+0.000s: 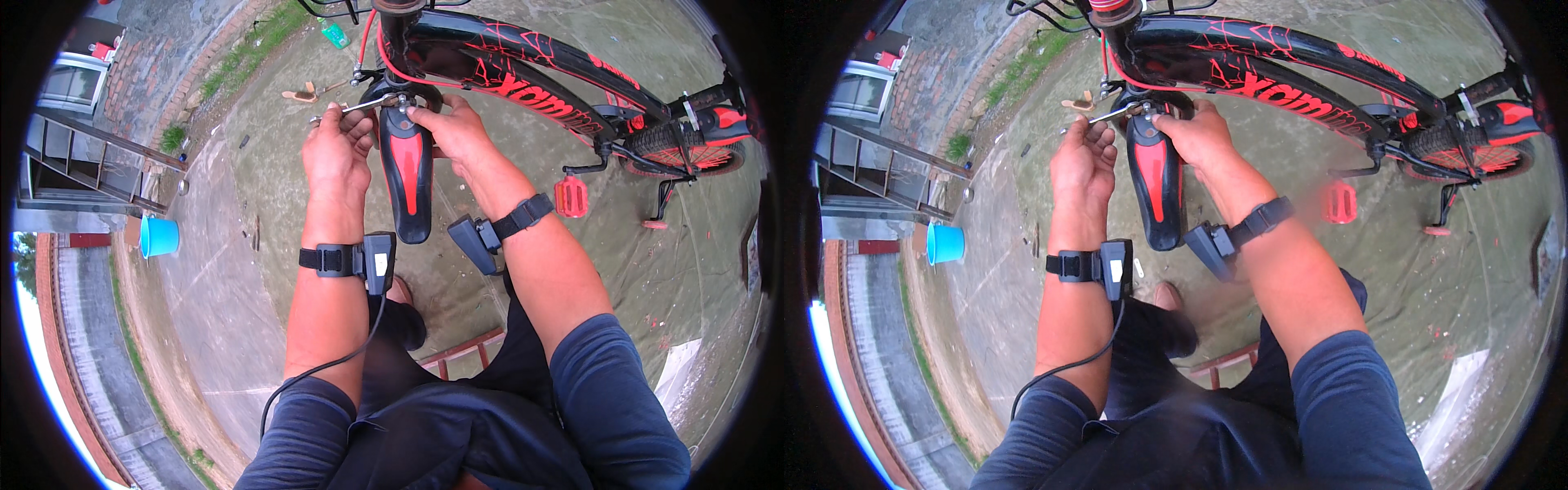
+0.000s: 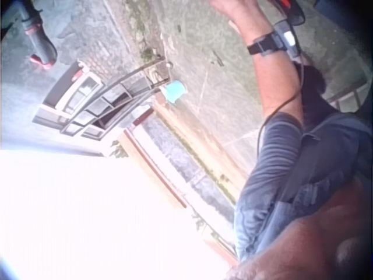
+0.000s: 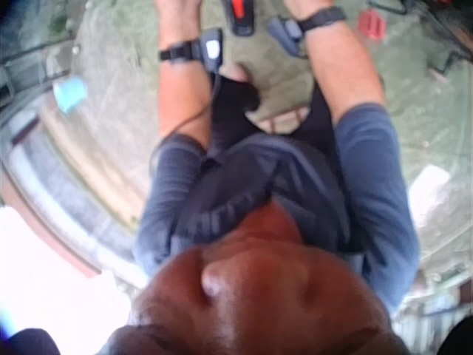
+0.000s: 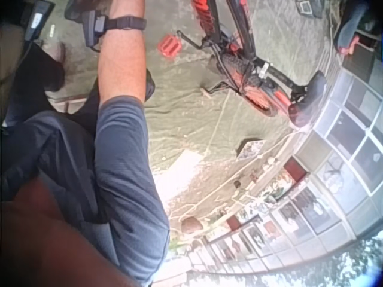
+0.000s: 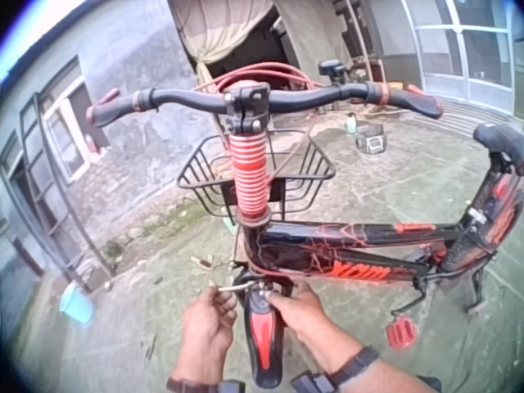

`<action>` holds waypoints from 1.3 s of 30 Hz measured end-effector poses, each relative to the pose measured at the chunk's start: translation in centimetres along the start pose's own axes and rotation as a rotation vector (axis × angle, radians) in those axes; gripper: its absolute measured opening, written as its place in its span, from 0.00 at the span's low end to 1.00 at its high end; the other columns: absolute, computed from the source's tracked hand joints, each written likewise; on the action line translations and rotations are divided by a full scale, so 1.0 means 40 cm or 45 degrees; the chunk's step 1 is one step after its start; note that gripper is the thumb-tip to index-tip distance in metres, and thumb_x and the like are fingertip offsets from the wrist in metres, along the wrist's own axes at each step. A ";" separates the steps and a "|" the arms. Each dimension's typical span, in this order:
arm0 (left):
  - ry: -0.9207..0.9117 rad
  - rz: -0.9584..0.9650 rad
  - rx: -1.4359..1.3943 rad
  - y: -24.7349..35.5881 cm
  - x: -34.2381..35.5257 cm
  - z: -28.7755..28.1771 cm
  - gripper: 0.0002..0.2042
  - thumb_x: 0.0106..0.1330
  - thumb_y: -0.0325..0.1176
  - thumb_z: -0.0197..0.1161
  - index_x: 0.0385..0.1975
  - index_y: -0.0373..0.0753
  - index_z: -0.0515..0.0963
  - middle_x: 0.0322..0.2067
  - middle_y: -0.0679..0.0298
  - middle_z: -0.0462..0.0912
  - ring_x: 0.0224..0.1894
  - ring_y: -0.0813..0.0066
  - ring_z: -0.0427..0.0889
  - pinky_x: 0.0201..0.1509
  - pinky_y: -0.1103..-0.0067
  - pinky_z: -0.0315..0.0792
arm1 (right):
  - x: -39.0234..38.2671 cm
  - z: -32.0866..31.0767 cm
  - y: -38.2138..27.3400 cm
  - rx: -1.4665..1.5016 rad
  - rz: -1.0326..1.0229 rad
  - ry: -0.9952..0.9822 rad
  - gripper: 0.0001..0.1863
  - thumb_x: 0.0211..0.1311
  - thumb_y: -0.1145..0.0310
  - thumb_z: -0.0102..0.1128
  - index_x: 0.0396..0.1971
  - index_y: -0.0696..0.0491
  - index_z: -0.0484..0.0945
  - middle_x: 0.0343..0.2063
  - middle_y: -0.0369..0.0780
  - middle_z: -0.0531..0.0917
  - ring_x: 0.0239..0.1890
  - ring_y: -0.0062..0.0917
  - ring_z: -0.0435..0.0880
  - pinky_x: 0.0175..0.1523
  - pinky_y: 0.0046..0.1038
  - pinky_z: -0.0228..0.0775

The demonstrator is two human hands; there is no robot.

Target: The person uses a wrench and pliers to tighten a bolt on the front fork of a bicycle. They then adjust a metal mounting bracket inside a front basket by hand and with a tool.

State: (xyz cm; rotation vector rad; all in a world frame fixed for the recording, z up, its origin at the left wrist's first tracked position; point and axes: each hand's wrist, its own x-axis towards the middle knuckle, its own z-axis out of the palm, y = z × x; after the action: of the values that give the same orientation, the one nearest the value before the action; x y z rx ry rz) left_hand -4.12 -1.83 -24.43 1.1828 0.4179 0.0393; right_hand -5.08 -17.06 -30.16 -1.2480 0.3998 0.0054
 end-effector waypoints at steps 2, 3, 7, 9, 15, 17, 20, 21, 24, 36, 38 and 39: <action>-0.005 -0.056 -0.070 -0.007 0.007 -0.008 0.08 0.73 0.34 0.51 0.39 0.36 0.71 0.28 0.60 0.81 0.24 0.73 0.81 0.21 0.82 0.71 | 0.000 0.001 -0.001 0.008 0.004 -0.001 0.30 0.49 0.67 0.71 0.50 0.65 0.73 0.43 0.48 0.82 0.43 0.30 0.84 0.48 0.29 0.75; -0.008 -0.082 -0.088 -0.011 0.009 -0.013 0.08 0.73 0.34 0.51 0.39 0.36 0.71 0.28 0.60 0.81 0.24 0.73 0.81 0.21 0.82 0.71 | 0.000 0.000 -0.001 0.004 0.005 -0.001 0.29 0.49 0.67 0.71 0.50 0.64 0.73 0.43 0.48 0.82 0.43 0.30 0.83 0.48 0.29 0.75; -0.016 -0.152 -0.170 -0.022 0.019 -0.015 0.08 0.73 0.34 0.50 0.40 0.36 0.71 0.28 0.61 0.81 0.25 0.74 0.82 0.22 0.83 0.72 | 0.001 0.000 0.001 -0.023 -0.006 0.009 0.29 0.49 0.66 0.71 0.50 0.64 0.73 0.43 0.47 0.82 0.43 0.31 0.84 0.48 0.29 0.75; -0.037 -0.149 -0.157 -0.023 0.026 -0.019 0.08 0.73 0.34 0.50 0.41 0.35 0.71 0.29 0.60 0.81 0.26 0.74 0.82 0.22 0.83 0.73 | 0.002 0.000 0.002 -0.034 0.014 0.025 0.29 0.48 0.66 0.71 0.50 0.63 0.73 0.44 0.47 0.83 0.44 0.31 0.84 0.49 0.29 0.75; -0.088 -0.131 -0.015 -0.009 0.038 -0.009 0.08 0.74 0.34 0.49 0.43 0.36 0.70 0.30 0.61 0.80 0.28 0.74 0.81 0.23 0.84 0.73 | 0.006 0.000 0.009 -0.045 -0.005 0.035 0.30 0.48 0.66 0.72 0.51 0.64 0.73 0.45 0.48 0.82 0.45 0.32 0.84 0.49 0.29 0.75; -0.073 -0.120 0.002 -0.010 0.038 -0.004 0.08 0.74 0.34 0.49 0.43 0.36 0.70 0.30 0.62 0.80 0.28 0.74 0.81 0.23 0.85 0.72 | 0.005 0.002 0.006 -0.048 -0.010 0.036 0.30 0.48 0.66 0.72 0.51 0.64 0.73 0.45 0.48 0.82 0.44 0.32 0.84 0.50 0.29 0.75; -0.066 0.084 0.159 -0.005 0.017 0.006 0.10 0.72 0.36 0.53 0.43 0.35 0.71 0.29 0.62 0.81 0.27 0.75 0.81 0.23 0.84 0.72 | -0.002 0.006 0.000 -0.055 -0.007 0.018 0.30 0.48 0.65 0.71 0.51 0.63 0.73 0.44 0.48 0.82 0.43 0.31 0.84 0.49 0.29 0.75; -0.081 0.216 0.283 0.002 -0.001 0.026 0.11 0.72 0.37 0.54 0.43 0.35 0.71 0.29 0.62 0.81 0.27 0.75 0.81 0.23 0.83 0.72 | 0.002 0.002 0.000 -0.050 -0.006 0.007 0.30 0.48 0.65 0.71 0.51 0.63 0.74 0.44 0.48 0.83 0.43 0.31 0.84 0.49 0.29 0.75; -0.155 0.921 0.992 0.007 -0.033 0.081 0.12 0.68 0.39 0.60 0.36 0.35 0.75 0.25 0.59 0.82 0.25 0.68 0.82 0.26 0.75 0.73 | 0.011 -0.003 0.011 -0.022 -0.022 0.024 0.29 0.49 0.66 0.71 0.51 0.63 0.73 0.43 0.47 0.83 0.42 0.29 0.84 0.47 0.28 0.76; -0.052 0.363 0.349 0.011 -0.039 0.024 0.11 0.71 0.36 0.54 0.43 0.34 0.72 0.27 0.61 0.79 0.23 0.74 0.79 0.21 0.81 0.69 | 0.019 -0.001 0.017 -0.080 0.022 0.056 0.34 0.47 0.64 0.73 0.52 0.66 0.70 0.44 0.50 0.82 0.44 0.33 0.84 0.48 0.29 0.76; -0.006 0.183 0.218 0.010 -0.034 0.016 0.11 0.72 0.36 0.53 0.44 0.34 0.71 0.29 0.60 0.80 0.25 0.74 0.80 0.23 0.81 0.69 | 0.016 0.000 0.018 -0.073 0.018 0.039 0.34 0.47 0.64 0.73 0.52 0.66 0.70 0.44 0.50 0.82 0.44 0.33 0.84 0.49 0.29 0.76; -0.013 0.134 0.157 0.007 -0.026 0.013 0.10 0.72 0.35 0.52 0.43 0.34 0.71 0.28 0.59 0.80 0.24 0.74 0.80 0.22 0.81 0.70 | 0.015 0.000 0.017 -0.072 0.015 0.031 0.34 0.47 0.64 0.73 0.52 0.66 0.70 0.44 0.50 0.82 0.45 0.33 0.84 0.49 0.29 0.76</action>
State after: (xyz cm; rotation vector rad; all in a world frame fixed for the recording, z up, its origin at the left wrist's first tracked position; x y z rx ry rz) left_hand -4.84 -2.42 -23.70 1.3254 0.3525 0.0996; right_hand -4.67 -16.98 -30.96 -1.3025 0.4307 0.0114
